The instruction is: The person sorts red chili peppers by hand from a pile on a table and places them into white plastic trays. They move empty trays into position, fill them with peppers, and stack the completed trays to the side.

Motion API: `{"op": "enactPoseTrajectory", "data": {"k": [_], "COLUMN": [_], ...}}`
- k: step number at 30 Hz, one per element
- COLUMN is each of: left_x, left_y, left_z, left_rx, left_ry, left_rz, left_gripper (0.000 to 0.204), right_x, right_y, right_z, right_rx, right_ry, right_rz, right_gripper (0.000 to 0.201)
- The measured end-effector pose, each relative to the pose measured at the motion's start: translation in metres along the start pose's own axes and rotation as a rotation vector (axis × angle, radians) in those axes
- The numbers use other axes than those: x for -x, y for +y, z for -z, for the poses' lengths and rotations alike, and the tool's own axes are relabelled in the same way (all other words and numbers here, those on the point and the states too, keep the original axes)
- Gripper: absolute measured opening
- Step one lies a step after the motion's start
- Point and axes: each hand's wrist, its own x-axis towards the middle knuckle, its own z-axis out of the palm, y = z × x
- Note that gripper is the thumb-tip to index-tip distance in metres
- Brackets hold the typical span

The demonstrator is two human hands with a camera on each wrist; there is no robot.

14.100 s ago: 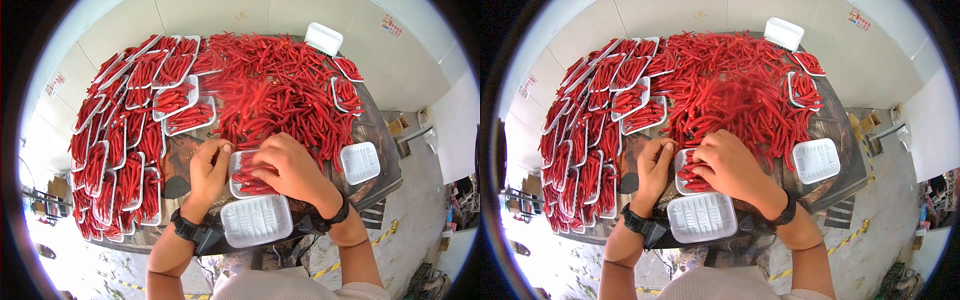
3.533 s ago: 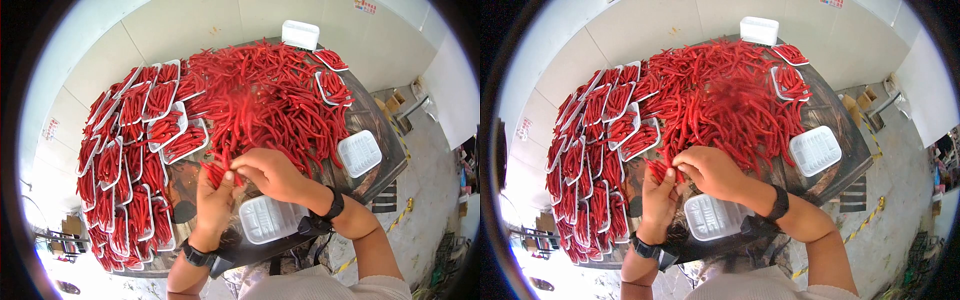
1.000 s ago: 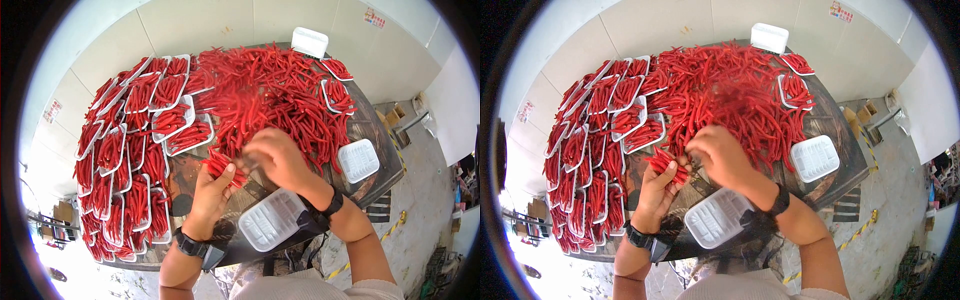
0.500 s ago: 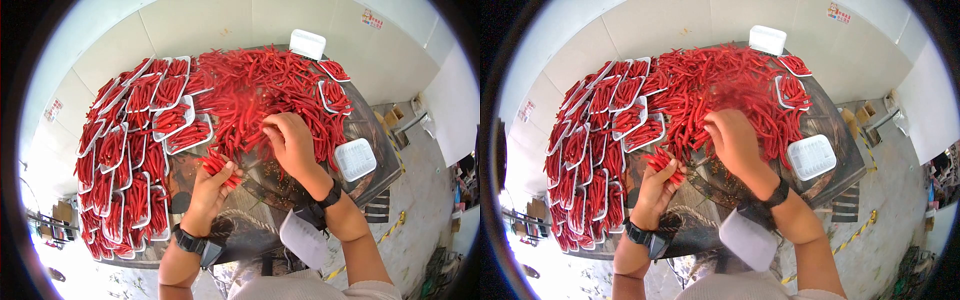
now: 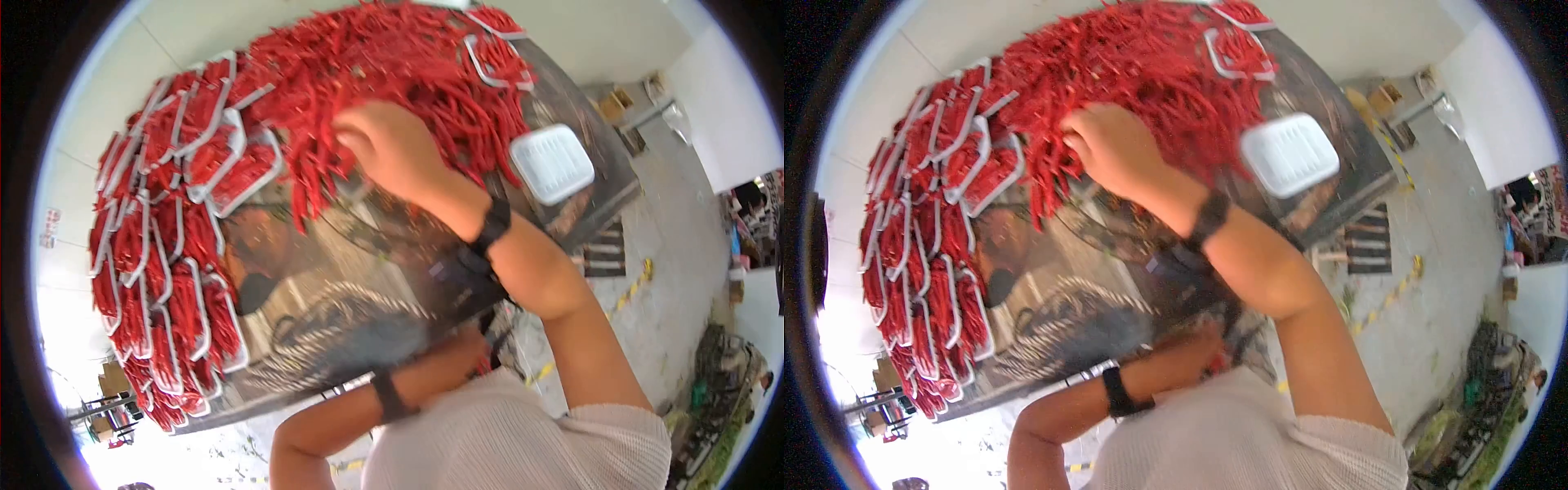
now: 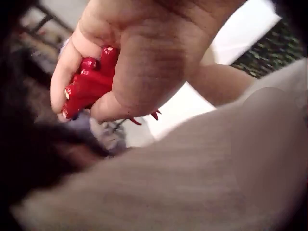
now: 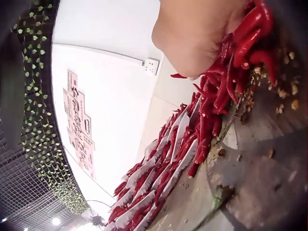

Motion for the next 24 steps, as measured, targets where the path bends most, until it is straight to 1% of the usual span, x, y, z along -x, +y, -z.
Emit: {"op": "enactPoseTrajectory", "data": {"k": [1,3,4,6,7,9,10,11,12,13,14,15,16,17,18,19,20,21,22,24], "left_x": [-0.004,-0.007,-0.009,-0.007,-0.005,0.0,0.002,0.002,0.002,0.006,0.007,0.008,0.011,0.011,0.012,0.017,0.022,0.025,0.035,0.054], "left_y": [-0.005,-0.044,-0.056,-0.07,-0.077,-0.086,-0.093,-0.098,-0.1,-0.097,-0.095,-0.094,-0.09,-0.079,-0.071,-0.062,-0.051,-0.024,-0.006,0.022], "left_z": [0.008,-0.027,-0.033,-0.038,-0.039,-0.038,-0.04,-0.033,-0.03,-0.034,-0.037,-0.04,-0.045,-0.043,-0.041,-0.04,-0.037,-0.029,-0.024,-0.004], "left_rx": [0.003,-0.118,-0.124,-0.098,-0.098,0.537,0.531,0.647,0.759,0.813,0.803,0.801,0.795,0.793,0.767,0.691,0.616,0.635,0.617,0.749], "left_ry": [0.074,0.178,0.17,0.233,0.217,0.462,0.444,0.378,0.314,0.35,0.333,0.381,0.426,0.451,0.442,0.425,0.414,0.442,0.461,0.359], "left_rz": [0.079,0.188,0.188,0.229,0.235,0.323,0.339,0.482,0.625,0.607,0.619,0.593,0.569,0.567,0.565,0.543,0.518,0.472,0.463,0.38], "left_gripper": [0.025,0.029,0.029,0.028,0.028,0.025,0.025,0.024,0.024,0.022,0.022,0.025,0.028,0.027,0.027,0.026,0.026,0.023,0.023,0.02], "right_x": [0.002,-0.001,-0.003,0.0,0.001,-0.001,-0.002,-0.004,-0.005,-0.005,-0.002,0.001,0.003,-0.001,-0.007,-0.008,-0.007,-0.001,0.007,0.025], "right_y": [-0.002,-0.002,0.002,0.005,0.007,0.007,0.006,0.006,0.004,0.003,0.001,-0.002,-0.007,-0.011,-0.015,-0.021,-0.026,-0.03,-0.035,-0.046], "right_z": [0.002,0.004,0.004,0.003,0.004,0.006,0.007,0.009,0.012,0.015,0.018,0.019,0.017,0.019,0.028,0.035,0.041,0.047,0.052,0.069], "right_rx": [0.007,-0.039,-0.038,-0.103,-0.095,-0.09,-0.083,-0.053,-0.048,-0.058,-0.067,-0.061,-0.108,-0.155,-0.203,-0.28,-0.356,-0.392,-0.431,-0.581], "right_ry": [-0.016,0.038,0.048,0.092,0.08,0.097,0.111,0.141,0.166,0.178,0.187,0.2,0.199,0.204,0.212,0.156,0.124,0.123,0.115,0.122], "right_rz": [-0.03,0.019,0.015,0.057,0.031,0.013,0.023,0.06,0.052,0.041,0.026,0.003,-0.061,-0.109,-0.142,-0.171,-0.152,-0.13,-0.1,-0.154], "right_gripper": [0.013,0.012,0.012,0.012,0.013,0.013,0.013,0.018,0.018,0.02,0.021,0.021,0.022,0.023,0.024,0.024,0.024,0.023,0.022,0.018]}}
